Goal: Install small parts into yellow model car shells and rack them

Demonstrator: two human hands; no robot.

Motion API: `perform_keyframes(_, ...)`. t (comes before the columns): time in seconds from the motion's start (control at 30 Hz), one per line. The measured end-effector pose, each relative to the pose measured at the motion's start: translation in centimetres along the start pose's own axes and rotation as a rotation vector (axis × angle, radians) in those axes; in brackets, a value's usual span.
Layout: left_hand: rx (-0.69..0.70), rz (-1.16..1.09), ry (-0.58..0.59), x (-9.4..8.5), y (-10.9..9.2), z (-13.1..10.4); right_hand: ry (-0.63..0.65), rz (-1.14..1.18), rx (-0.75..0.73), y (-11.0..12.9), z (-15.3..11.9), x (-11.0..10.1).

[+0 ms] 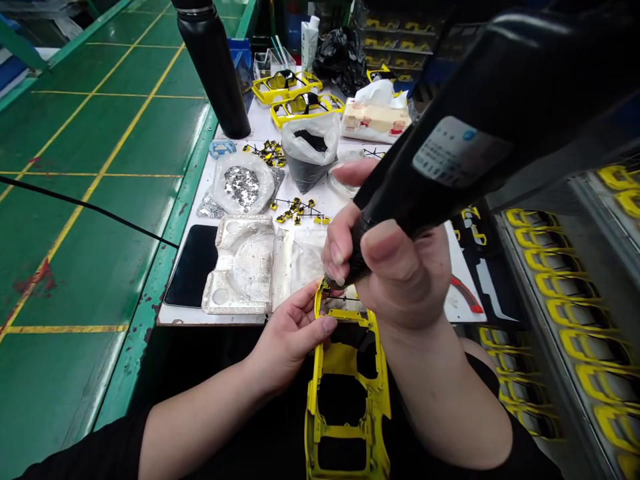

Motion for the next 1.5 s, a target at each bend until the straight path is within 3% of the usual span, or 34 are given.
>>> perform_keyframes(0.23,-0.029,-0.017,0.017,-0.3,0.1,0.1,0.067,0.104,-0.045,0.3,0.2,1.2)
perform_keyframes(0.57,-0.032,-0.042,0.025,-0.3,0.2,0.0,-0.089,-0.084,-0.028,0.5,-0.5,0.5)
perform_keyframes(1.03,-0.016,-0.065,0.044,0.3,-0.1,0.1,-0.127,-0.02,-0.019,0.5,-0.1,1.0)
perform_keyframes(1.5,-0.015,-0.055,0.04,0.3,-0.1,0.0,-0.084,0.035,0.088,0.2,0.4,1.0)
Point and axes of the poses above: each hand's wrist, its own z-axis towards the middle knuckle, its own x-axis out of the palm, y = z × x, the point moved 6 cm from there along z, towards the middle knuckle, and after that the axes turned 13 degrees about y, right-handed, at the moved point
